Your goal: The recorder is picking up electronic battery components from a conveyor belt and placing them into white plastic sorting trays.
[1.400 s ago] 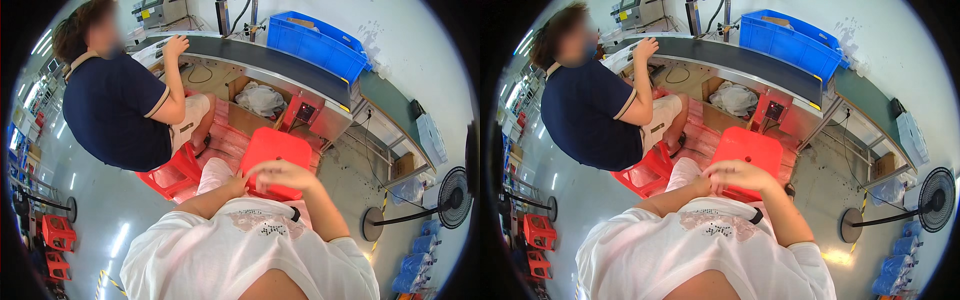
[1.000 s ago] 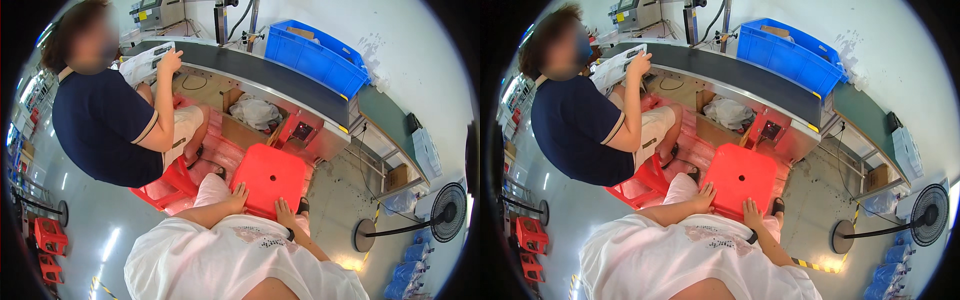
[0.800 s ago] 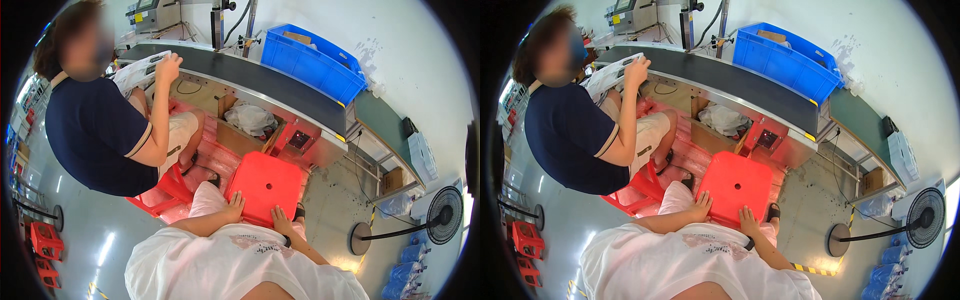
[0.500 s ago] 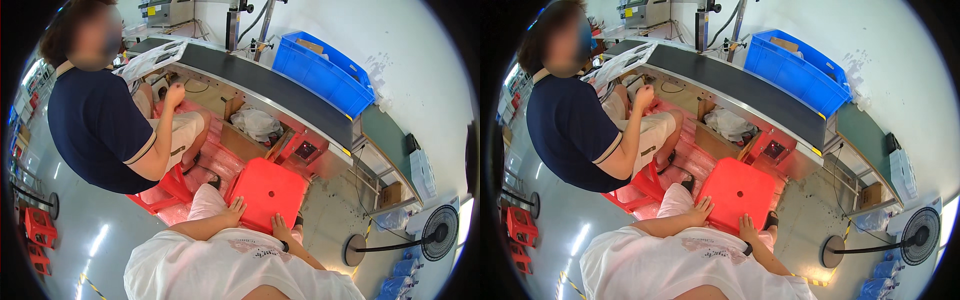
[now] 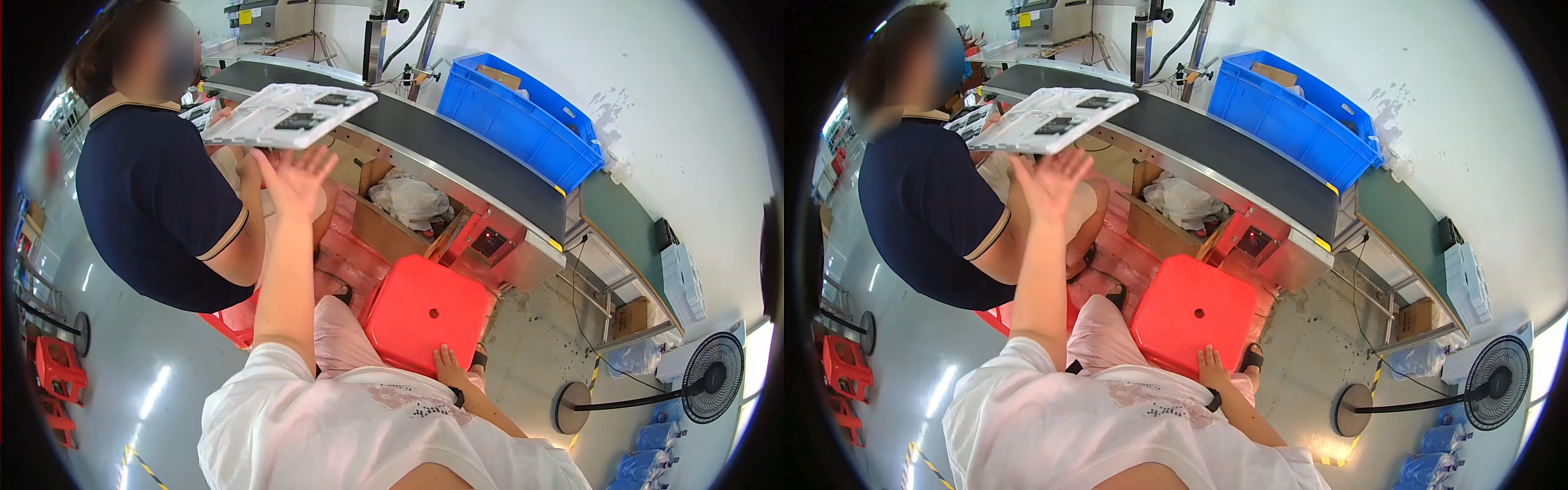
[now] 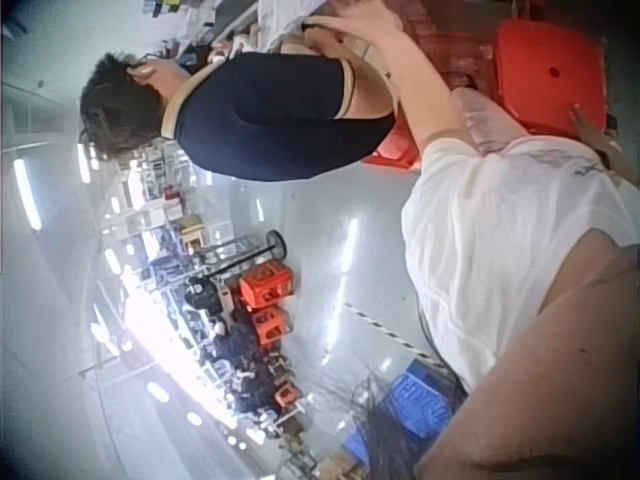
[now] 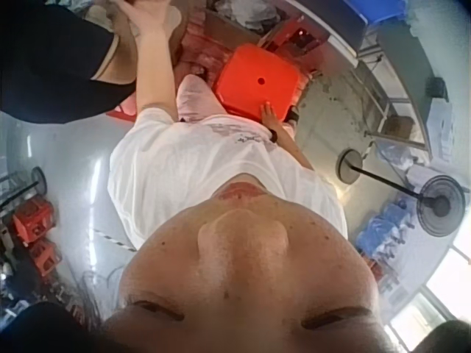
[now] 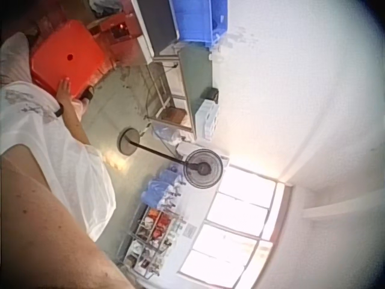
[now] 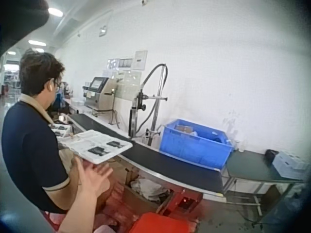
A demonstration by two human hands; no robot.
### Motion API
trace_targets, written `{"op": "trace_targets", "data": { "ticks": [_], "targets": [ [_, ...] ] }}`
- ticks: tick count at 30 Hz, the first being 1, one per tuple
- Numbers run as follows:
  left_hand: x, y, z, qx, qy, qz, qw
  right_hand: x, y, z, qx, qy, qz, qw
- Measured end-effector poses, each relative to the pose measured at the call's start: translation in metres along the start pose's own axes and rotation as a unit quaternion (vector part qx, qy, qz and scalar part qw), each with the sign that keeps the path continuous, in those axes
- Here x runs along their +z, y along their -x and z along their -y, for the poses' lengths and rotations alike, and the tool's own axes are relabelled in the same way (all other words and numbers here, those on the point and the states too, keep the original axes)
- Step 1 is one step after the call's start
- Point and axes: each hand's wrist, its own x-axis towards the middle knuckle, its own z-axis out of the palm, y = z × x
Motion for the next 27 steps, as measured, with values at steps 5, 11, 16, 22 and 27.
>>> {"op": "trace_targets", "data": {
  "ticks": [5,11,16,22,27],
  "targets": [
    [-0.009,-0.038,-0.019,0.019,-0.126,0.039,0.991,0.009,-0.007,-0.006,-0.015,-0.001,-0.013,1.0],
    [-0.016,0.039,0.026,-0.104,-0.141,0.006,0.984,-0.011,0.0,-0.013,-0.028,-0.117,-0.007,0.993],
    [0.01,0.117,0.024,-0.24,-0.178,0.114,0.947,-0.137,0.038,0.011,-0.018,-0.648,-0.118,0.752],
    [0.046,0.155,0.054,-0.488,-0.074,0.215,0.843,-0.213,0.113,-0.012,-0.269,-0.888,-0.252,0.276],
    [0.016,0.158,0.085,-0.613,-0.066,0.229,0.753,-0.213,0.209,-0.001,-0.126,-0.898,-0.249,0.341]
  ]
}}
